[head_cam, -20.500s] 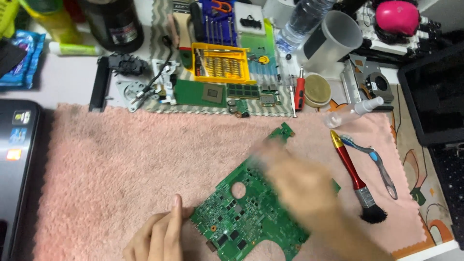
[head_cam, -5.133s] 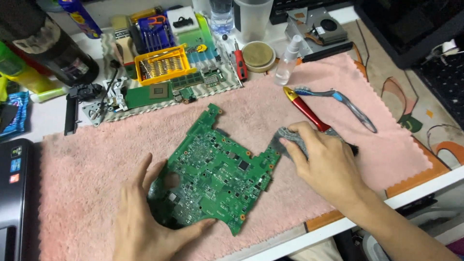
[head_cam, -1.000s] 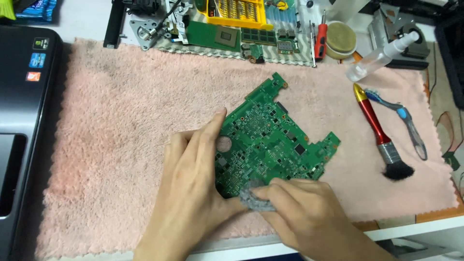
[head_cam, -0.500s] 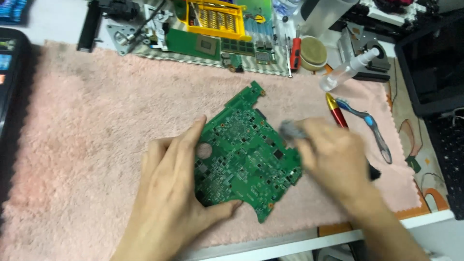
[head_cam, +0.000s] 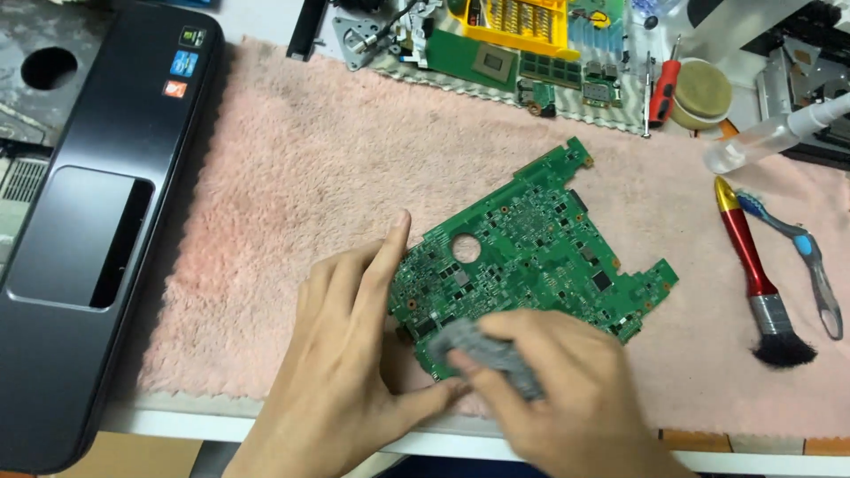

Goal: The person cleans a green circuit board by brushing it with a red-handled brush and wiping it with a grey cloth. The person also handles a smaller green circuit board, wiping it with the cloth before placing it on the larger board.

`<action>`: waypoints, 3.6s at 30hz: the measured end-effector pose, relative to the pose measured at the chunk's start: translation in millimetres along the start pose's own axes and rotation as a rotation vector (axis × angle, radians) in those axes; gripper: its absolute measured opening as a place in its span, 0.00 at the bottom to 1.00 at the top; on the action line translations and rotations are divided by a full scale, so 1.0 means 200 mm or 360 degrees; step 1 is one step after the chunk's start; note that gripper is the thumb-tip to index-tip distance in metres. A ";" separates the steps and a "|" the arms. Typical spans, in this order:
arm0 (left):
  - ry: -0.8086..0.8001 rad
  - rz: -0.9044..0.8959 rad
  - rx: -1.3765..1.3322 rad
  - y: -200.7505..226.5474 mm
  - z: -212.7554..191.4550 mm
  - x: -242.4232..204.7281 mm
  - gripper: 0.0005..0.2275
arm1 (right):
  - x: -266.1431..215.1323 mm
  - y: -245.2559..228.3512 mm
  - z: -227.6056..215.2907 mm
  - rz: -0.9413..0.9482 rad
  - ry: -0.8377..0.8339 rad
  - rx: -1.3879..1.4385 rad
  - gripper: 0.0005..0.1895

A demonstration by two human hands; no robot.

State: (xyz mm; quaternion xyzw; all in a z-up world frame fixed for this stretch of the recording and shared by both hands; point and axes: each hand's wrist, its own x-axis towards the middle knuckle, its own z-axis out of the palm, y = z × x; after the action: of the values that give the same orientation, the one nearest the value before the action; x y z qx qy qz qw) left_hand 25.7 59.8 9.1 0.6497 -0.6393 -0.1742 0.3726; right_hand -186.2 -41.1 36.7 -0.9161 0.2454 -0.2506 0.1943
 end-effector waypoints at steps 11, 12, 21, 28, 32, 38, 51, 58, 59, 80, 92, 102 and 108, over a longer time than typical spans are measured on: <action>0.0015 0.0053 -0.0038 -0.08 0.02 -0.01 0.61 | -0.02 0.34 -0.11 0.0059 -0.0029 -0.0682 0.11; 0.0027 0.0059 0.0005 -0.09 0.02 -0.02 0.61 | -0.01 0.36 -0.14 0.0134 -0.0021 -0.0817 0.12; 0.0086 0.0078 0.0154 -0.11 0.07 0.00 0.69 | -0.02 0.34 0.00 -0.0119 -0.0070 -0.0173 0.05; 0.0025 0.0026 0.0239 -0.15 0.10 -0.02 0.68 | -0.01 0.50 -0.15 0.0346 -0.0072 -0.0630 0.04; 0.0042 0.0021 0.0223 -0.15 0.10 -0.02 0.69 | 0.03 0.39 -0.12 0.0465 -0.0177 -0.0264 0.10; 0.0036 0.0039 0.0227 -0.15 0.10 -0.02 0.67 | 0.02 0.64 -0.23 0.0529 0.0009 -0.0609 0.11; 0.0010 0.0034 0.0033 -0.08 0.02 -0.01 0.67 | 0.16 0.07 0.00 0.0155 0.0113 -0.0172 0.06; 0.0037 0.0044 0.0111 -0.09 0.04 -0.02 0.67 | 0.20 0.13 0.14 -0.0257 -0.0116 -0.0304 0.03; 0.0034 0.0021 0.0072 -0.08 0.03 -0.02 0.70 | 0.20 0.16 0.11 -0.0136 -0.0105 -0.0401 0.05; 0.0090 0.0060 -0.0135 -0.10 0.03 -0.03 0.75 | 0.29 0.29 0.12 0.0106 -0.0060 -0.0441 0.07; 0.0152 0.0094 0.0025 -0.11 0.09 -0.02 0.69 | 0.39 0.68 -0.09 0.0329 0.0027 -0.0846 0.08; -0.0076 -0.0041 0.0466 -0.11 0.14 0.00 0.70 | 0.40 0.82 -0.27 0.0786 0.0065 -0.0672 0.17; -0.0198 -0.0072 0.0472 0.05 0.14 0.10 0.68 | 0.20 0.69 -0.47 0.1257 0.0027 -0.0506 0.17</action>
State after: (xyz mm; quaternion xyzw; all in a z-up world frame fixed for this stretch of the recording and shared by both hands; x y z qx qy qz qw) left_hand 1.5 35.1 3.7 0.6998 -0.6650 -0.1263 0.2283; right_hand -256.7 -196.2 60.4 -0.7682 0.6146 -0.1234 0.1298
